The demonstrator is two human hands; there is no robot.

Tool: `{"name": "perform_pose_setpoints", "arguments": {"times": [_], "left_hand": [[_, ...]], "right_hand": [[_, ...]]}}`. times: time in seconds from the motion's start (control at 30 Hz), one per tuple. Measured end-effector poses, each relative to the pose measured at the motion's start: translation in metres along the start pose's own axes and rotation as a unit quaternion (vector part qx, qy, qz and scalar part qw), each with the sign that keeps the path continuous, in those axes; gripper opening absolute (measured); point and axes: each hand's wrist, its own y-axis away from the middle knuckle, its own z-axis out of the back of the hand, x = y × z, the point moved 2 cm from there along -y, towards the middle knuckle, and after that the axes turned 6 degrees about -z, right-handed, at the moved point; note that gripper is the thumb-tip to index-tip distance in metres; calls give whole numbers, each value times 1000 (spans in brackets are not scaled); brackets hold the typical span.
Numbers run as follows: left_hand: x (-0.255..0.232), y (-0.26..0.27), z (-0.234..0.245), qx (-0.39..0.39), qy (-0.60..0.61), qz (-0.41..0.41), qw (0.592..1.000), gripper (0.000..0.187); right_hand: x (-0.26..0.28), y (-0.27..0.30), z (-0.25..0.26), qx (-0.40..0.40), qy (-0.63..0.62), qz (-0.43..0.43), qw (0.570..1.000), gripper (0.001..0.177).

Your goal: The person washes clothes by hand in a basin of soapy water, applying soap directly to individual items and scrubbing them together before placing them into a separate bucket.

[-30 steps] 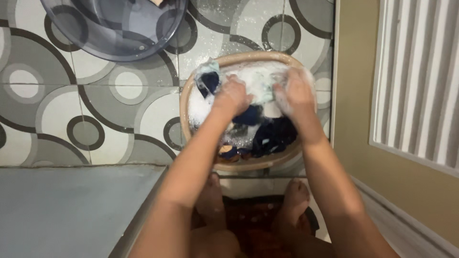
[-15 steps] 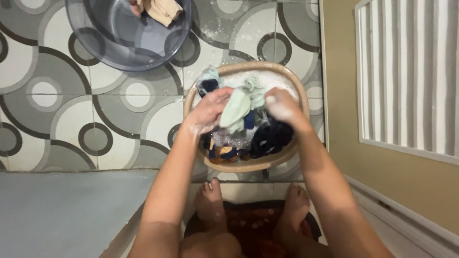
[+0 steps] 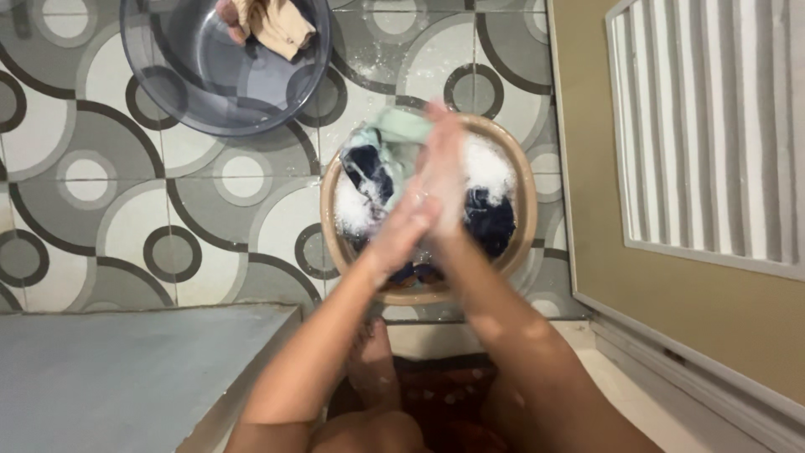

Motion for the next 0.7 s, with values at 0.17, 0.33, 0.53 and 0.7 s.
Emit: {"name": "perform_pose_setpoints", "arguments": {"times": [0.17,0.33,0.53,0.7], "left_hand": [[-9,-19,-1,-92,-36,-96,991,81],[-2,-15,-10,-135,86,65,985,68],[-21,-35,16,-211,234,-32,948,42],[-70,-16,-1,-109,263,-68,956,36]], "right_hand": [[-8,44,-13,106,-153,28,982,58],[-20,12,-5,15,-48,-25,998,56],[-37,37,-12,8,-125,121,985,41],[-60,-4,43,-37,-332,-64,940,39]]}}
